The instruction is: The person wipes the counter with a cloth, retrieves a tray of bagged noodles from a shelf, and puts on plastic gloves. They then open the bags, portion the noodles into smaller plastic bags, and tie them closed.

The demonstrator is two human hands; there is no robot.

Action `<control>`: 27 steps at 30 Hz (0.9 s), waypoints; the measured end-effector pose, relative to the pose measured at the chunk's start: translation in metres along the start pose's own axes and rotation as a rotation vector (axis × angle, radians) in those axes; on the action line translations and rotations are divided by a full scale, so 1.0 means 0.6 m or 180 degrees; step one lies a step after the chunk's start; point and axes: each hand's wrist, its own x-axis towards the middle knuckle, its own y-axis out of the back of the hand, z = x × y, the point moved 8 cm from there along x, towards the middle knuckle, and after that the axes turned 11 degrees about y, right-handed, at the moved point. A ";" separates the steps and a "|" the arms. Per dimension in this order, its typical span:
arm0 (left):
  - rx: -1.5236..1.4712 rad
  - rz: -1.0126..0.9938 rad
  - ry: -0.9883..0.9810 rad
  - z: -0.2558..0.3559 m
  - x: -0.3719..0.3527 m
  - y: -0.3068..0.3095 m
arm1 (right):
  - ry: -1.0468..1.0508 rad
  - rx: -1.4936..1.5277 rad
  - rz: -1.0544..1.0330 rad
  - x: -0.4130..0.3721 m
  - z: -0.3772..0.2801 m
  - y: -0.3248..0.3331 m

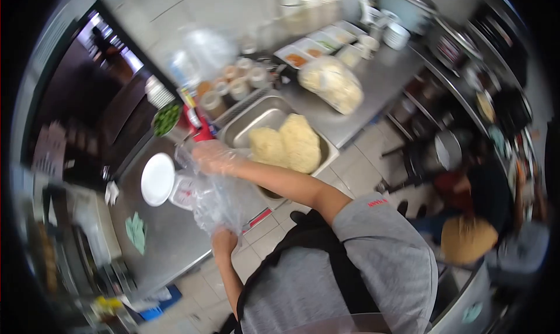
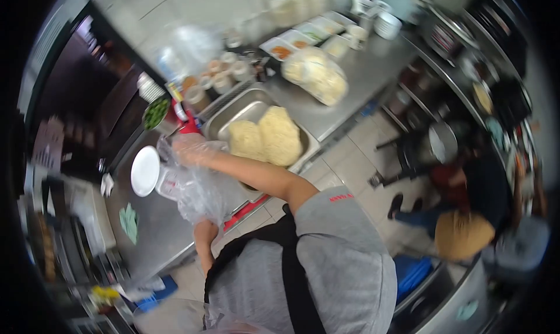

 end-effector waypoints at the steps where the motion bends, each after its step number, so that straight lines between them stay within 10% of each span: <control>1: -0.0121 0.0056 -0.0069 -0.002 -0.007 0.016 | -0.0118 0.0087 0.0177 -0.006 0.004 0.010; 4: -0.0410 0.0453 -0.0419 0.001 -0.020 0.053 | -0.0719 0.0336 0.0819 -0.051 0.030 0.046; 9: 0.0321 0.1080 -0.1448 0.015 -0.064 0.080 | -0.0185 0.1669 0.1061 -0.139 -0.036 0.070; 15: 0.0690 0.1545 -0.1284 -0.089 0.091 0.088 | 0.0903 0.2889 0.1514 -0.352 -0.199 0.142; 20: -0.5116 -0.0673 -0.1228 -0.032 0.049 0.130 | 0.1293 0.1809 0.1475 -0.543 -0.211 0.140; 25: -0.4212 -0.1481 -0.3224 0.167 -0.061 0.029 | -0.0722 0.1857 0.1041 -0.679 -0.122 0.114; 26: -0.4707 -0.3259 -0.2891 0.230 -0.158 0.033 | -0.1000 0.1938 0.1103 -0.709 -0.098 0.122; 27: -0.3823 -0.2665 -0.4174 0.262 -0.219 0.046 | -0.0800 0.1934 0.1437 -0.733 -0.084 0.133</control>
